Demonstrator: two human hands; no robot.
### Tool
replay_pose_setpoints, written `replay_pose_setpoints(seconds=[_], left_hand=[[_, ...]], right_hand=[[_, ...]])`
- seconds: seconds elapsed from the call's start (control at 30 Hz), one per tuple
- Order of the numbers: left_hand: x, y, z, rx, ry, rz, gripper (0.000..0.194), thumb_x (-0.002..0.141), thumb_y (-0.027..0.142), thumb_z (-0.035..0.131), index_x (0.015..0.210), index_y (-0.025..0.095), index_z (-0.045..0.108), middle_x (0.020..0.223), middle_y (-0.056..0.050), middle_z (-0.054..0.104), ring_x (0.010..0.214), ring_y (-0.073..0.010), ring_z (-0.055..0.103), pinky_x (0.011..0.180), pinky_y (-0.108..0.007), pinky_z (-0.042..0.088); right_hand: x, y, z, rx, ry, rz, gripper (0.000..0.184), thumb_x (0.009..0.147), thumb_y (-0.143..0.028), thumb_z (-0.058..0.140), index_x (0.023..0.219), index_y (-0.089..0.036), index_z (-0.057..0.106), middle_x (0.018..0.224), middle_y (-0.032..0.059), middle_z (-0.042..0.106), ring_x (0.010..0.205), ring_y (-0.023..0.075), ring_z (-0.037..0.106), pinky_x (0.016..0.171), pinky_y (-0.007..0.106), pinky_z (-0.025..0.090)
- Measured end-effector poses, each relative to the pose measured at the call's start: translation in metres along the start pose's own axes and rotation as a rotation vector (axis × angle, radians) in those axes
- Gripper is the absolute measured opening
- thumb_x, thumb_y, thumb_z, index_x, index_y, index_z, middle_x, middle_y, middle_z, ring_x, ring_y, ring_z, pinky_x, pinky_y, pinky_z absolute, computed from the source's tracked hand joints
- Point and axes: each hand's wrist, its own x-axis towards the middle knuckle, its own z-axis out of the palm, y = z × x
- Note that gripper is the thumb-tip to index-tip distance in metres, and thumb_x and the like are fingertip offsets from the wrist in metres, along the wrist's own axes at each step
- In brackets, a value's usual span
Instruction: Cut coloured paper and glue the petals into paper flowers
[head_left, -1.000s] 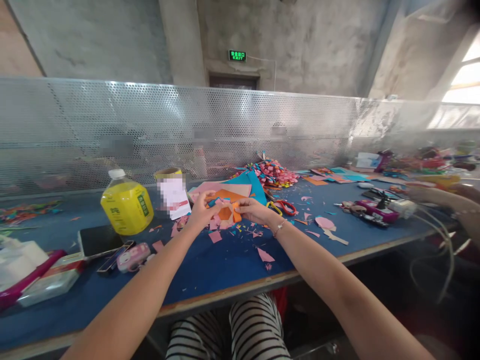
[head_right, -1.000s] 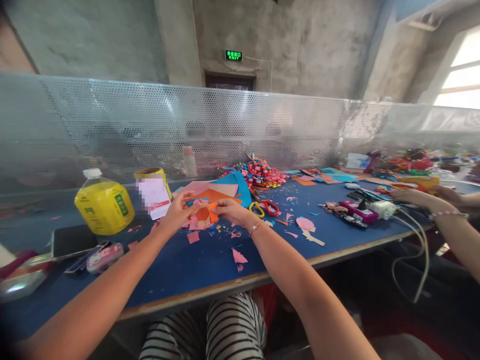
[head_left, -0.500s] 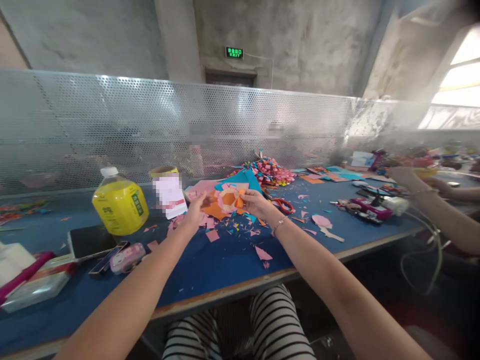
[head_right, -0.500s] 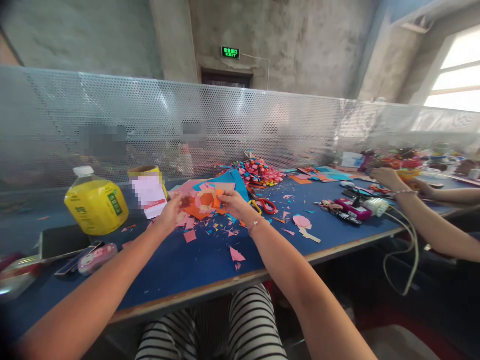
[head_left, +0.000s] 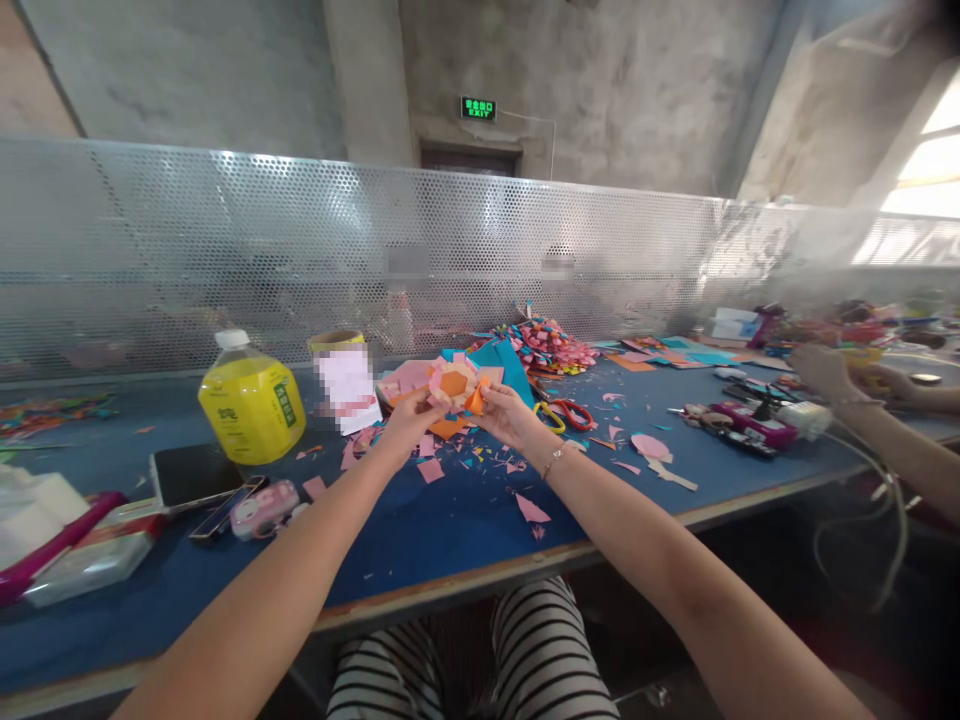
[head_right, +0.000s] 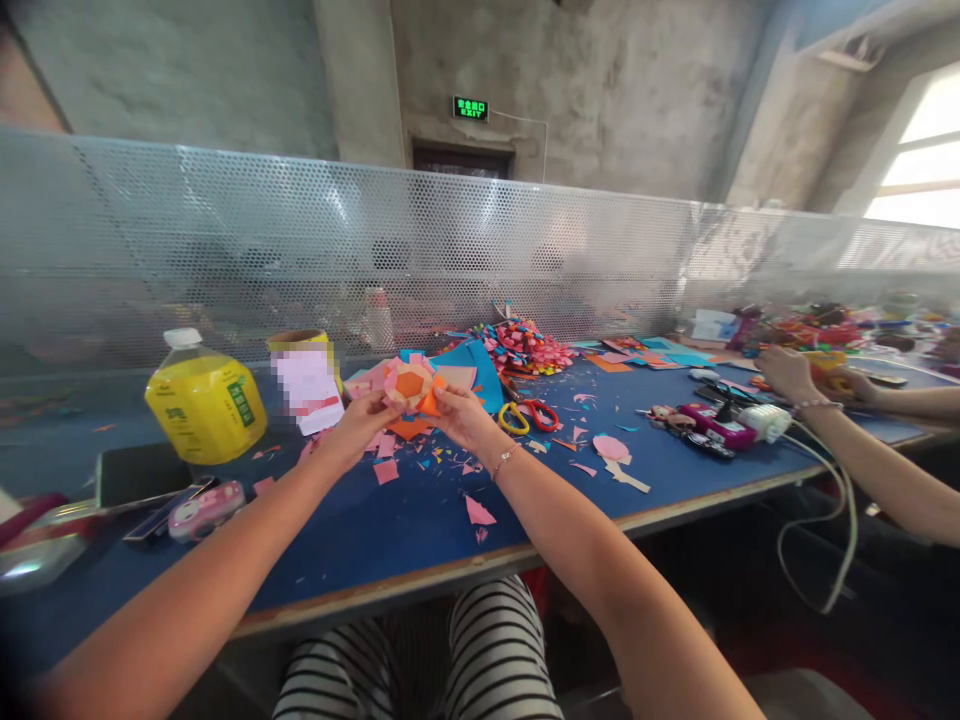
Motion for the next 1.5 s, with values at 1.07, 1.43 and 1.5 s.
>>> replay_pose_setpoints(seconds=[1.07,1.43,1.5], left_hand=[[0.002,0.007,-0.009,-0.233,0.048,-0.125,0.022,0.049,0.015,0.068,0.069,0.014,0.059,0.059,0.000,0.059,0.053,-0.0109,0.056,0.039,-0.017,0.036],[0.003,0.009,-0.009,-0.403,0.043,-0.141,0.024,0.047,0.012,0.073,0.061,0.015,0.054,0.064,0.001,0.062,0.062,-0.0122,0.060,0.058,-0.023,0.048],[0.004,0.007,-0.010,-0.433,0.052,-0.149,0.024,0.047,0.011,0.073,0.060,0.015,0.053,0.064,0.001,0.062,0.063,-0.0117,0.060,0.060,-0.023,0.048]], right_hand=[[0.004,-0.029,-0.018,-0.013,0.156,-0.089,0.012,0.068,-0.012,0.053,0.078,-0.016,0.058,0.093,0.0050,0.066,0.089,0.0192,0.062,0.075,0.030,0.052],[0.003,-0.024,-0.015,-0.150,0.198,-0.124,0.007,0.067,-0.014,0.060,0.070,-0.016,0.054,0.081,0.0042,0.065,0.070,0.0157,0.064,0.063,0.028,0.053],[0.003,-0.023,-0.015,-0.213,0.208,-0.084,0.011,0.066,-0.017,0.063,0.071,-0.016,0.053,0.077,0.0035,0.065,0.065,0.0140,0.063,0.061,0.028,0.052]])
